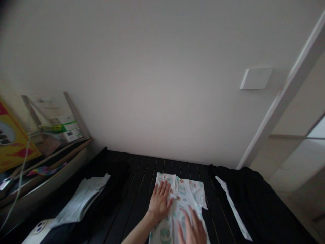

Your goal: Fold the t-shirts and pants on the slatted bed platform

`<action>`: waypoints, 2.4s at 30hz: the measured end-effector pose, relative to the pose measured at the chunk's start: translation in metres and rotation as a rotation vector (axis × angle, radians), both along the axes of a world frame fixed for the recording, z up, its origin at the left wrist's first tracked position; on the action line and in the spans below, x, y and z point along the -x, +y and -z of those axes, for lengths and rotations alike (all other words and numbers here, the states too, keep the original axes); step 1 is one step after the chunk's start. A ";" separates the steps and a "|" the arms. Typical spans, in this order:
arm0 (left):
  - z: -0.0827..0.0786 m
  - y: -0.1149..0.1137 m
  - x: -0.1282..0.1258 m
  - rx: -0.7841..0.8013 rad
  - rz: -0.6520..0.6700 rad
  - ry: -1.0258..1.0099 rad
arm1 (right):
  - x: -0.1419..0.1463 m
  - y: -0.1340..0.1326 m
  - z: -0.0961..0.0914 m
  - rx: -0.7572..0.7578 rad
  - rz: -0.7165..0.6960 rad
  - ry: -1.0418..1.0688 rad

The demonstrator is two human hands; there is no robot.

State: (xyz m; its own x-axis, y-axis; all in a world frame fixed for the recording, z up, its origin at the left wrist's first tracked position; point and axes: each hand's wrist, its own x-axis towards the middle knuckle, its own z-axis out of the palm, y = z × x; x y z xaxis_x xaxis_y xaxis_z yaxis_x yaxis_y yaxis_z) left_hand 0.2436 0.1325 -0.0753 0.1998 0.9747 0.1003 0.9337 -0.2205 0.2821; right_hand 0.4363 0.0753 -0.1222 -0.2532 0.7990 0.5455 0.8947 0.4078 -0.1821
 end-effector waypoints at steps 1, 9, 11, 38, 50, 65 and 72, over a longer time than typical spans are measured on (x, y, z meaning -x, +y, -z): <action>-0.001 -0.001 0.000 -0.006 -0.001 0.003 | -0.012 0.017 -0.008 0.044 0.135 0.002; -0.007 -0.003 -0.001 0.028 0.008 0.013 | -0.048 0.084 -0.025 0.358 0.577 -0.116; -0.007 -0.004 -0.001 0.028 0.009 -0.010 | -0.048 0.087 -0.024 0.404 0.553 -0.085; -0.010 -0.006 0.009 -0.067 -0.137 -0.290 | 0.078 0.068 -0.039 0.346 -0.199 0.425; -0.008 -0.007 -0.002 -0.034 -0.133 -0.093 | 0.002 -0.067 -0.046 0.262 0.012 -0.196; -0.038 -0.063 0.015 0.011 0.231 -0.161 | 0.007 -0.123 -0.030 0.049 -0.346 -0.075; -0.070 -0.166 0.052 0.215 0.570 -0.129 | -0.041 -0.102 -0.087 0.510 -0.623 -0.144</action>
State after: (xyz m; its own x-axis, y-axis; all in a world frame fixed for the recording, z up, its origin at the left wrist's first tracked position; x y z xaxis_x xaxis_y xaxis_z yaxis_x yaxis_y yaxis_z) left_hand 0.1917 -0.0331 -0.0055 0.6941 0.7193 -0.0286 0.6412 -0.5997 0.4787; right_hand 0.4778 -0.0264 -0.0352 -0.7726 0.6297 0.0815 0.5598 0.7362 -0.3803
